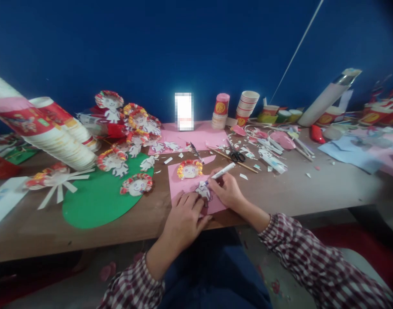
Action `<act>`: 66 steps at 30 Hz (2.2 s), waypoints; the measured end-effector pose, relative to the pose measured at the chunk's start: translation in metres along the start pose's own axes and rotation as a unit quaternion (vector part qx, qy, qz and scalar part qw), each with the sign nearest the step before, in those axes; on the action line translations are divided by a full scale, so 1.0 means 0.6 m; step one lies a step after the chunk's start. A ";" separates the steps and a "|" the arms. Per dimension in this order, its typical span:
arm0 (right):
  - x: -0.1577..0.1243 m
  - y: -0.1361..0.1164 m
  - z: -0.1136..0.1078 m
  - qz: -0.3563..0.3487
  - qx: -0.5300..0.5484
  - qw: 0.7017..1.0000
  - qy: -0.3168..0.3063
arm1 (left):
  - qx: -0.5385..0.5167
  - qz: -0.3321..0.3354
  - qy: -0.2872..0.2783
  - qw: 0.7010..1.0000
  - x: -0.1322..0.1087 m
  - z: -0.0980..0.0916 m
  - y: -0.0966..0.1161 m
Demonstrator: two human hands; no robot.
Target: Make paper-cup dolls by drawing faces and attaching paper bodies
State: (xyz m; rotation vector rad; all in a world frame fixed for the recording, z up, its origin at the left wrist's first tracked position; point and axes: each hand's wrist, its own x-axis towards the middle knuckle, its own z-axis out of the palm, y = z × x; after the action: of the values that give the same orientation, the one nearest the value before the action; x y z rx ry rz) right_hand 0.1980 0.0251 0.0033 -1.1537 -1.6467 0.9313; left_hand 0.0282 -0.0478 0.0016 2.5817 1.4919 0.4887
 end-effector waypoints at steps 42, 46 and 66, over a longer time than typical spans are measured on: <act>0.030 0.006 -0.155 -0.161 -0.485 0.858 -0.051 | -0.052 -0.161 0.036 0.985 0.037 -0.033 -0.049; 0.009 -0.016 -0.106 -0.125 -0.282 0.950 0.040 | -0.058 -0.058 0.066 0.994 0.026 -0.021 -0.045; -0.013 -0.040 0.014 -0.037 -0.243 0.969 -0.012 | -0.005 0.015 0.044 0.999 0.016 -0.005 -0.046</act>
State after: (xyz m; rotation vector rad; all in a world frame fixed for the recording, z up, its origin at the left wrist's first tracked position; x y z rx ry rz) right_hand 0.1845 0.0098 0.0209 -1.3909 -1.9884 0.5042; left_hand 0.0092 -0.0257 -0.0008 2.6100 1.4749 0.6207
